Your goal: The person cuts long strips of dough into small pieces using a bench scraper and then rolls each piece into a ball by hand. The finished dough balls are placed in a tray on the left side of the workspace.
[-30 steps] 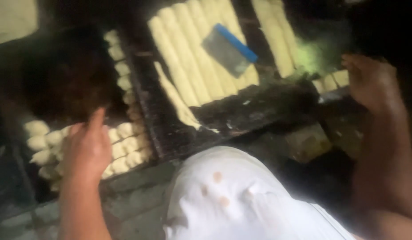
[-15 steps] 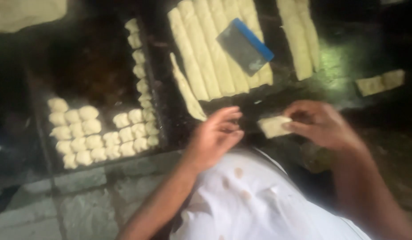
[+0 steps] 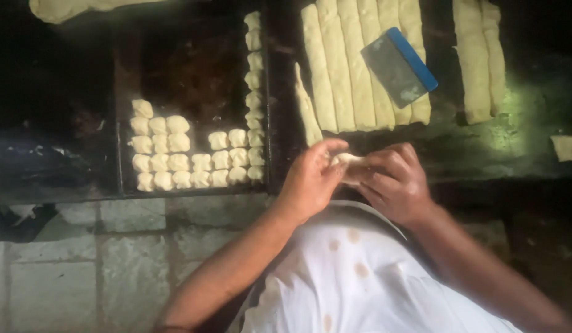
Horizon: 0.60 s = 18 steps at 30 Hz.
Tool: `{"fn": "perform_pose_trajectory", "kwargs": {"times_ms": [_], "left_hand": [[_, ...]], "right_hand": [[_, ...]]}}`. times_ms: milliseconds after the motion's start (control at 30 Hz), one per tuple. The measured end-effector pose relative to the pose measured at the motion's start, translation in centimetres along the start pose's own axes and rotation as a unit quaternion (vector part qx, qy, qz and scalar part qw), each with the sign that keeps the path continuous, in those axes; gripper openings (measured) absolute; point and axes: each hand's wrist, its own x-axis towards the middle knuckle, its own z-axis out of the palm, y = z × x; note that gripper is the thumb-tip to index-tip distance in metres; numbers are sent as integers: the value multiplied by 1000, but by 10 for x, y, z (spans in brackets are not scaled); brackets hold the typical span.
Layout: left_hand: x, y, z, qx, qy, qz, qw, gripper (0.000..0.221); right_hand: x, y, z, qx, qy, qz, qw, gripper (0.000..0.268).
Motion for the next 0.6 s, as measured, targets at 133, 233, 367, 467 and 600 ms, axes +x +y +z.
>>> {"fn": "perform_pose_trajectory", "kwargs": {"times_ms": [133,233,367,467,600], "left_hand": [[-11,17,-6,135,8,97,986,20],[-15,19,-9,111,-25,135,984,14],[-15,15,-19,121,-23,211,970,18],[-20,24,-23,128,-32,175,976,29],[-17,16,-26,99,-94,70,988,49]], "right_hand": [[10,8,-4,91,-53,103,989,16],[20,7,1,321,-43,308,894,15],[30,15,-8,532,-85,390,747,28],[44,0,-12,420,-128,412,798,24],[32,-13,5,70,-48,225,971,21]]}}
